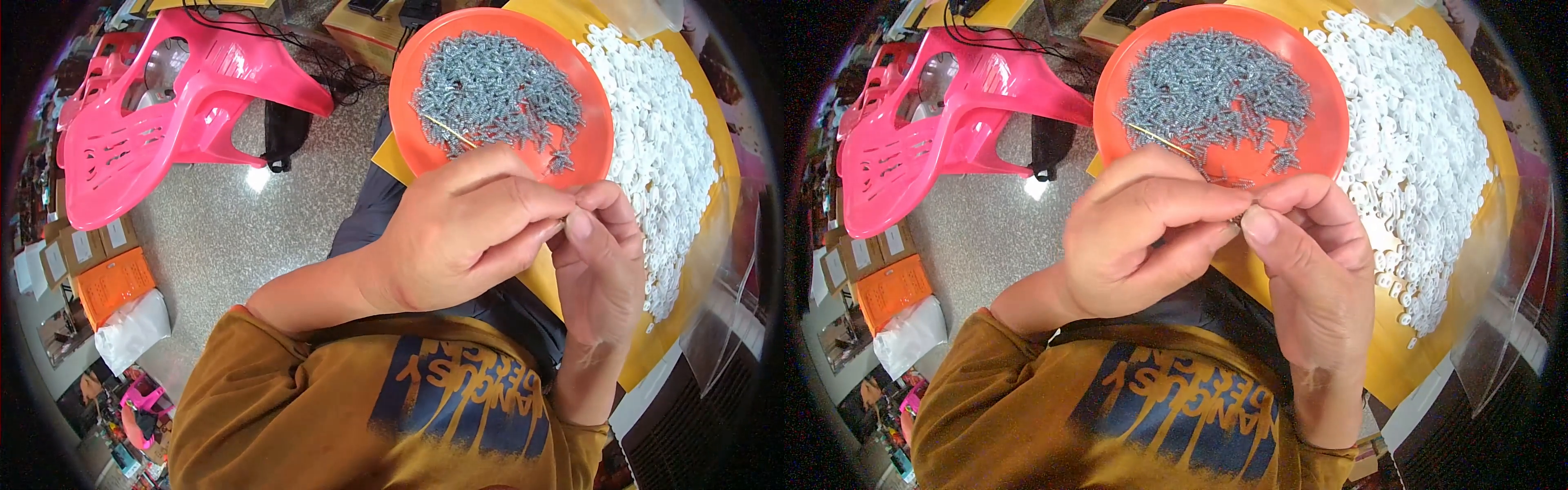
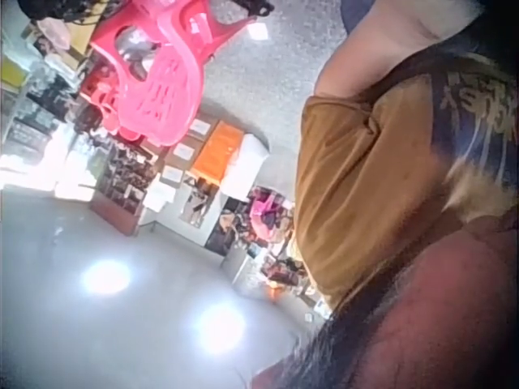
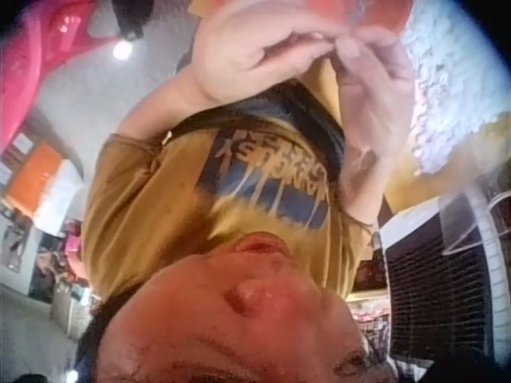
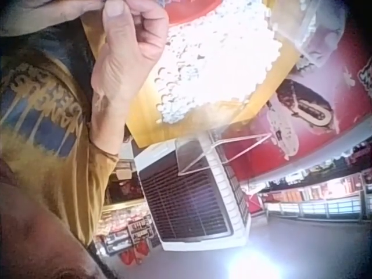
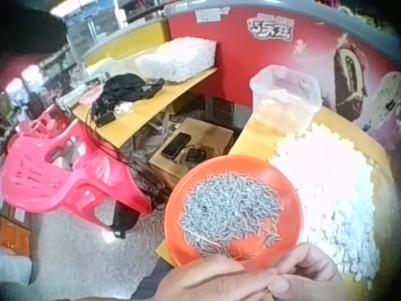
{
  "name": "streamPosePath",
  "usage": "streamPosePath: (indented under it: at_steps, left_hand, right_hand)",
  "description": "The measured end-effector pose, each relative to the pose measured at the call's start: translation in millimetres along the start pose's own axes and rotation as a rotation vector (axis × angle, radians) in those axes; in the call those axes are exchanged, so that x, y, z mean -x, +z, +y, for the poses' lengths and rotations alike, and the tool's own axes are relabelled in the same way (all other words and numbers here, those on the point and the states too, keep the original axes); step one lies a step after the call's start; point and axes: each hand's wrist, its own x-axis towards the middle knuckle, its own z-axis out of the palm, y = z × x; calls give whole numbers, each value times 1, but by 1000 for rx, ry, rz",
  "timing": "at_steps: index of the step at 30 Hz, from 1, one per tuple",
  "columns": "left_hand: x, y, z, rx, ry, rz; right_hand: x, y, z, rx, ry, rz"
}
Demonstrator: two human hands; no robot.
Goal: The recorder inserts small metal pins into holes in white plastic components at a table.
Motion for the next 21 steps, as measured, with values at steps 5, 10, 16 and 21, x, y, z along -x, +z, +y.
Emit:
streamPosePath:
  at_steps: [5,10,16,21]
  left_hand:
    - [2,-2,-3,-2,34,30]
    - [2,-4,2,-5,-63,29]
    - [5,-4,0,198,-282,44]
    - [2,-4,2,257,-495,66]
  right_hand:
    - [1,4,1,114,-73,17]
    - [5,12,3,371,-225,20]
    - [5,12,8,792,-615,-12]
    - [9,12,7,619,-483,47]
